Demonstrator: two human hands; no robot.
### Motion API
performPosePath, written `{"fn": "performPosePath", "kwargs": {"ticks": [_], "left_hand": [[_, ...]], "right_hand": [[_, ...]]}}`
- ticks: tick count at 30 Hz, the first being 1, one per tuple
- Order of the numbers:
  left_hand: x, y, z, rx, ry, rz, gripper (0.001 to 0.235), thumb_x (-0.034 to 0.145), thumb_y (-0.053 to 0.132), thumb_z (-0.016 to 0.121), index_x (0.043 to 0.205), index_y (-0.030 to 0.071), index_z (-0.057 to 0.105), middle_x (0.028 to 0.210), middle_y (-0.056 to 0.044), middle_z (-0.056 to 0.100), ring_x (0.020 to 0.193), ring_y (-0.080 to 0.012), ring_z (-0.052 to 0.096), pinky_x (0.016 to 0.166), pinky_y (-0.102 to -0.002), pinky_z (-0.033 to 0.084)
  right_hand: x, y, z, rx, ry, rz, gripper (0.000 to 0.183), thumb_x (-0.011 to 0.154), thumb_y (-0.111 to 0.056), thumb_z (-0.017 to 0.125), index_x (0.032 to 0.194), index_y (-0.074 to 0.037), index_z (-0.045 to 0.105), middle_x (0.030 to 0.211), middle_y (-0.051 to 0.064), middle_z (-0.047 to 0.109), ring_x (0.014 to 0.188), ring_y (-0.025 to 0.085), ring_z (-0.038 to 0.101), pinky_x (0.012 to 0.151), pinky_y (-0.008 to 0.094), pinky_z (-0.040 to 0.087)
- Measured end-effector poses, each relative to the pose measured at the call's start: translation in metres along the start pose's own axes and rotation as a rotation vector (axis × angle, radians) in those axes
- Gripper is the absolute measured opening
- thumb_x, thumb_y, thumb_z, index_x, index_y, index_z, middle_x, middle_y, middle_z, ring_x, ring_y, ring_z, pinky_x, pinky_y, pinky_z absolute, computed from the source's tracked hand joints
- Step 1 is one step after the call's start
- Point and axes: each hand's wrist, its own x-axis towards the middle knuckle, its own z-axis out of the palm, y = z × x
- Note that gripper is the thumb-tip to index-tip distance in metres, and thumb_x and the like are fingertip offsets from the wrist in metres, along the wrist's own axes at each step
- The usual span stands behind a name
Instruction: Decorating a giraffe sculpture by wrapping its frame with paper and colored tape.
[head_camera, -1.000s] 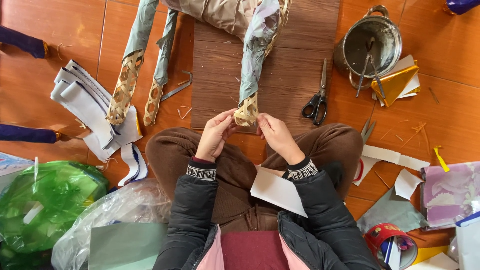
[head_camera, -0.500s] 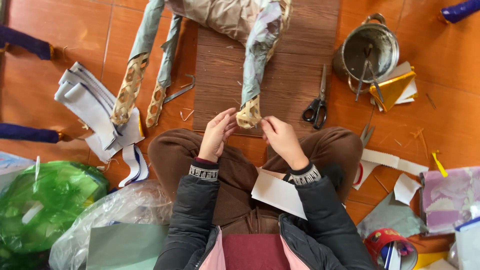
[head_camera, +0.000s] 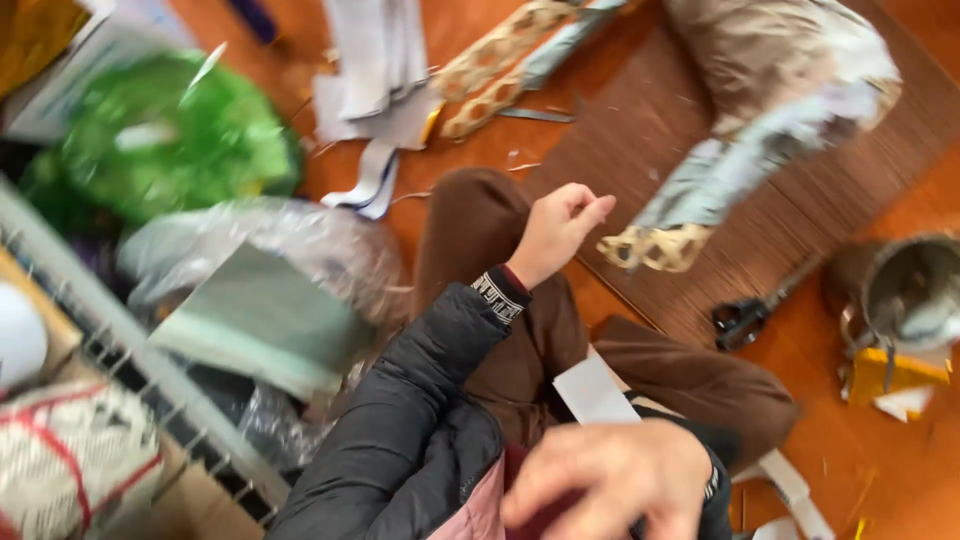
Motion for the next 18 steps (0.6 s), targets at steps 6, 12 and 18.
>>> {"fn": "performPosePath", "kwargs": {"ticks": [6, 12, 18], "left_hand": [[-0.031, 0.021, -0.059, 0.033, 0.162, 0.314, 0.018, 0.091, -0.008, 0.058, 0.104, 0.005, 0.061, 0.096, -0.002, 0.056, 0.071, -0.0102, 0.059, 0.067, -0.022, 0.051], [-0.040, -0.015, -0.119, 0.405, 0.383, 0.271, 0.015, 0.087, 0.002, 0.064, 0.101, 0.005, 0.064, 0.120, -0.006, 0.053, 0.102, -0.0205, 0.056, 0.083, -0.028, 0.047], [-0.057, -0.030, -0.130, 0.468, 0.347, 0.298, 0.026, 0.093, 0.009, 0.064, 0.119, 0.003, 0.064, 0.136, -0.011, 0.057, 0.121, -0.0270, 0.060, 0.102, -0.033, 0.049]], "right_hand": [[0.020, 0.018, 0.004, 0.059, 0.010, 0.004, 0.040, 0.109, -0.033, 0.041, 0.111, 0.003, 0.058, 0.121, 0.030, 0.057, 0.100, 0.047, 0.062, 0.087, 0.055, 0.055], [0.030, 0.027, 0.010, 0.057, 0.124, 0.014, 0.027, 0.103, -0.023, 0.052, 0.099, 0.003, 0.060, 0.111, 0.028, 0.062, 0.090, 0.043, 0.063, 0.081, 0.051, 0.055], [0.034, 0.034, 0.020, 0.053, 0.264, 0.034, 0.018, 0.098, -0.012, 0.062, 0.087, 0.002, 0.062, 0.101, 0.026, 0.067, 0.080, 0.039, 0.065, 0.075, 0.048, 0.055]]}}
